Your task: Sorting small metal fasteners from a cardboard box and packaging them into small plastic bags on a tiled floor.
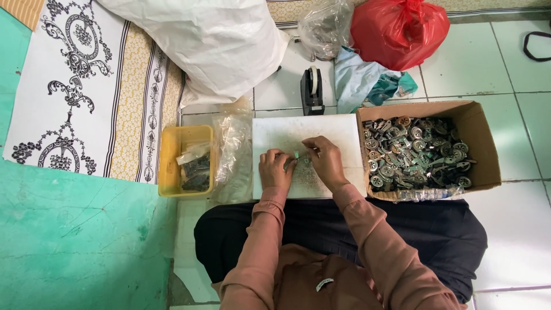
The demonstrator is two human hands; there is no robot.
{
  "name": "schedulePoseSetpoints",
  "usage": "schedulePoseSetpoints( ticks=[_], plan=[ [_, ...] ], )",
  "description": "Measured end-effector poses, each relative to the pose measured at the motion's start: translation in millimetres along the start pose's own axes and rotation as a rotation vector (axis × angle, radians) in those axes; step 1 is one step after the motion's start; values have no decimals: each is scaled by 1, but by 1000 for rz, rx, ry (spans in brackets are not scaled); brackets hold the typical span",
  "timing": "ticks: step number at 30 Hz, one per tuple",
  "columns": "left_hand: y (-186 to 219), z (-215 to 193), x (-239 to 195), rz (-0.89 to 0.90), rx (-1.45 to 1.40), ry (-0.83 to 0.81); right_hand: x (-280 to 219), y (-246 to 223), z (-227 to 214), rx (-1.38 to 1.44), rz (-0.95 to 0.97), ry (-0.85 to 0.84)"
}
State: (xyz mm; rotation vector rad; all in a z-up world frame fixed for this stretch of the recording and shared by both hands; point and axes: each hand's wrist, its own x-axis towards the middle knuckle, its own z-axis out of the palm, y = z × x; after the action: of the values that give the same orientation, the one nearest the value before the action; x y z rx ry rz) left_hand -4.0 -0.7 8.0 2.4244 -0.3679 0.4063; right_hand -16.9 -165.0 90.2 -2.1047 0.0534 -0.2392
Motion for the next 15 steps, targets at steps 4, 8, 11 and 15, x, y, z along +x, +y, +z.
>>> schedulePoseSetpoints(
  ticks=[4, 8, 11, 15],
  plan=[
    [-1, -2, 1, 32, -111, 71, -7, 8, 5, -142, -109, -58],
    [0, -9, 0, 16, -172, 135, -19, 19, 7, -14, -38, 4],
    [0, -11, 1, 42, -189, 154, -24, 18, -2, -126, -59, 58],
    [-3, -7, 0, 31, -202, 129, -27, 27, -7, -414, -143, 18]
  ],
)
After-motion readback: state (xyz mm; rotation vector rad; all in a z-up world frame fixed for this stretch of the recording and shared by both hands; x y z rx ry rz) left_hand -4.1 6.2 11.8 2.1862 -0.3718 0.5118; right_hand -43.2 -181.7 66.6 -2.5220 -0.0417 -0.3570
